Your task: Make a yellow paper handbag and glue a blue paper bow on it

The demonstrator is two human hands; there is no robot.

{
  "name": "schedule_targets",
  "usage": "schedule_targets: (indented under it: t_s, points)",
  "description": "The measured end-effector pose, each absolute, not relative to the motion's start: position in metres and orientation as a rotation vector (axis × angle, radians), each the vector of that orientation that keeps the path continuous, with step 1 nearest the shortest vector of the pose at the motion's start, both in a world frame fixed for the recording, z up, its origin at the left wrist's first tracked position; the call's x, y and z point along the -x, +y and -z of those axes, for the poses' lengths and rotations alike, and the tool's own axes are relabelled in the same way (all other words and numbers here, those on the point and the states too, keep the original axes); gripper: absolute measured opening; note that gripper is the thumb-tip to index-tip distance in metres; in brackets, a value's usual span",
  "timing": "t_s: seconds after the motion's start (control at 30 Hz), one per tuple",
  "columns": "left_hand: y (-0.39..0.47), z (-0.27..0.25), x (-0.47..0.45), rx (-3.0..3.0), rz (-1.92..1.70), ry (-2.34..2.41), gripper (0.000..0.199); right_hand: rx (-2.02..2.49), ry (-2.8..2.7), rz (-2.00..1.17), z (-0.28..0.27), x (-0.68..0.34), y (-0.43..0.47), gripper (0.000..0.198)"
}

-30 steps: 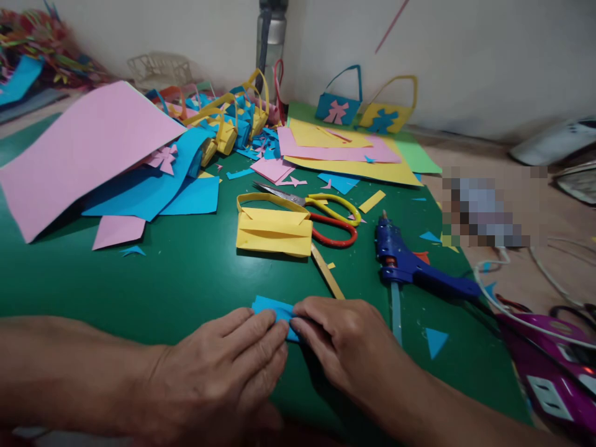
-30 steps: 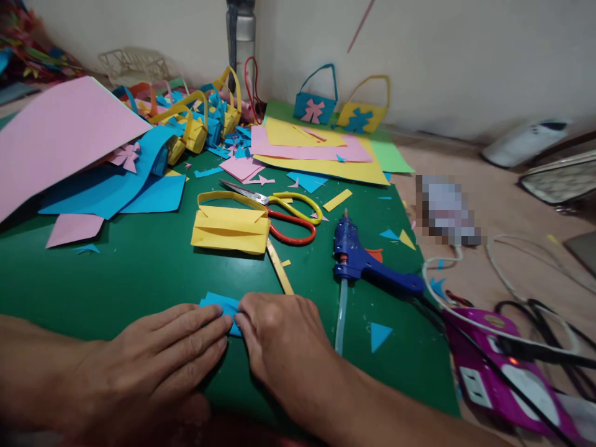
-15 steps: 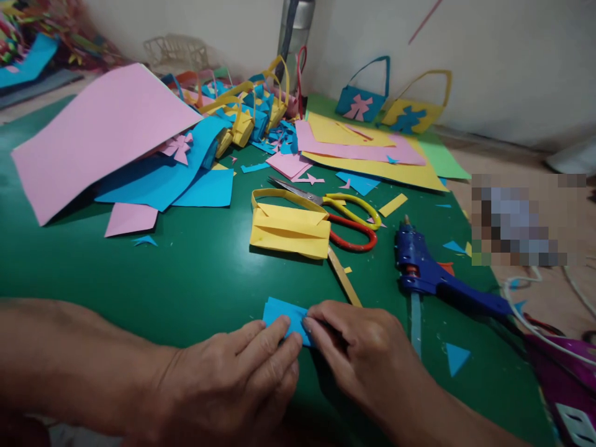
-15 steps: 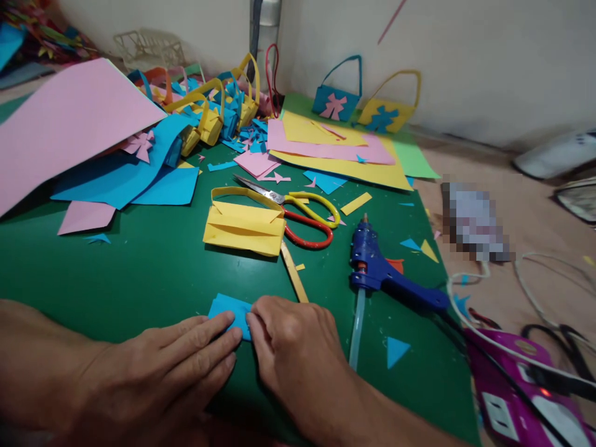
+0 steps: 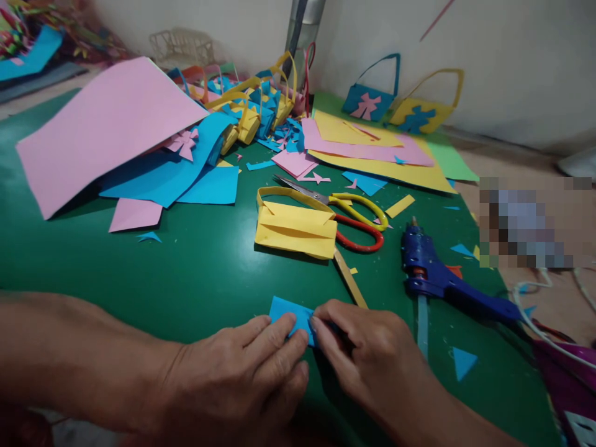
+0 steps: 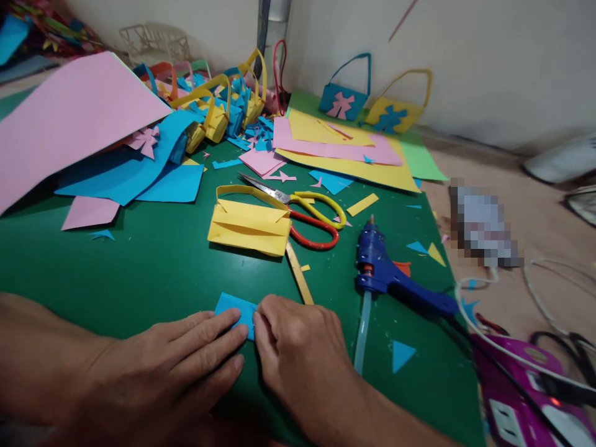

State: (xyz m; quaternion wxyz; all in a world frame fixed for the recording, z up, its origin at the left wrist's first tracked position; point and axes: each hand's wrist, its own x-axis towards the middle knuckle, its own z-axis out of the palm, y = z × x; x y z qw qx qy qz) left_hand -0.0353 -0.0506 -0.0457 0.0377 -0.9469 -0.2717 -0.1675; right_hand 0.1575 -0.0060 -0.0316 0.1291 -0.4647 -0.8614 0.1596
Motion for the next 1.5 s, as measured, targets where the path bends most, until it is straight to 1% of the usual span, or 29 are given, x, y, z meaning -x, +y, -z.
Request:
schedule_targets:
  t_s: [0.47, 1.07, 1.2, 1.33, 1.5]
  points:
    - [-0.058, 0.048, 0.031, 2.798, 0.519, -1.102, 0.039, 1.347, -2.495, -0.460, 0.031, -0.157, -0.005, 0.029]
    - [-0.053, 0.049, 0.032, 2.838, 0.539, -1.009, 0.040, 1.346, -2.484, -0.473, 0.029, -0.155, -0.005, 0.029]
    - [-0.055, 0.049, 0.032, 2.828, 0.519, -1.093, 0.040, 1.350, -2.498, -0.472, 0.028, -0.154, -0.004, 0.029]
    - [-0.051, 0.045, 0.032, 2.859, 0.550, -0.990, 0.045, 1.345, -2.494, -0.452, 0.028, -0.154, -0.006, 0.029]
    - [-0.042, 0.039, 0.031, 2.935, 0.491, -1.016, 0.049, 1.315, -2.506, -0.465, 0.026, -0.163, -0.012, 0.025]
